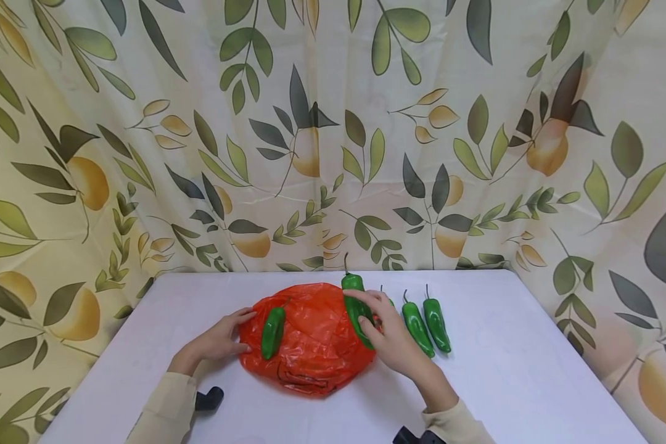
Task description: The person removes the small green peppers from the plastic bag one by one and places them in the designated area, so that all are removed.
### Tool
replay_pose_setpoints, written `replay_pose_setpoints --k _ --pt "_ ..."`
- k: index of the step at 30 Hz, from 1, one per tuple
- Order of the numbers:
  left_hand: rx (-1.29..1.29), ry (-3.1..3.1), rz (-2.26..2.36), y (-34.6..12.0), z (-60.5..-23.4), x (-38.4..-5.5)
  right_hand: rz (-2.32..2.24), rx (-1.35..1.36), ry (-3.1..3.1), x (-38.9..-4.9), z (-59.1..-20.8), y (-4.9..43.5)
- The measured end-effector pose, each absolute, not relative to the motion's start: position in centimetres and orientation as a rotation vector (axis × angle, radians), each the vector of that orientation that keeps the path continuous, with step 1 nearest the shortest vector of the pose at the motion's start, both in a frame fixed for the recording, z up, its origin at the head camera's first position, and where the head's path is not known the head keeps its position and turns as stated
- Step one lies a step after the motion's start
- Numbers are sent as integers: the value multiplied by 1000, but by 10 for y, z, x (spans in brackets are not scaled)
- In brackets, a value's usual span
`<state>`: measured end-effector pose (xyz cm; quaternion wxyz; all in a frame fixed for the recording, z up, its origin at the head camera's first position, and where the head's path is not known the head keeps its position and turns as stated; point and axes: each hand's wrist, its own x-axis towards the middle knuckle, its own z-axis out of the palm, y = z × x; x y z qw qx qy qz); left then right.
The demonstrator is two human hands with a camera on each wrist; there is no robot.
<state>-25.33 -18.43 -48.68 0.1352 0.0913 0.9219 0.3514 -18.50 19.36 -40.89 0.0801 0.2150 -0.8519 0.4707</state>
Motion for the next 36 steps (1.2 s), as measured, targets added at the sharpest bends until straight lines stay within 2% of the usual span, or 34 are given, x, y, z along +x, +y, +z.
replay_pose_setpoints --k 36 --pt "242 2660 1007 -186 -489 -256 1291 422 -2469 -196 -394 254"
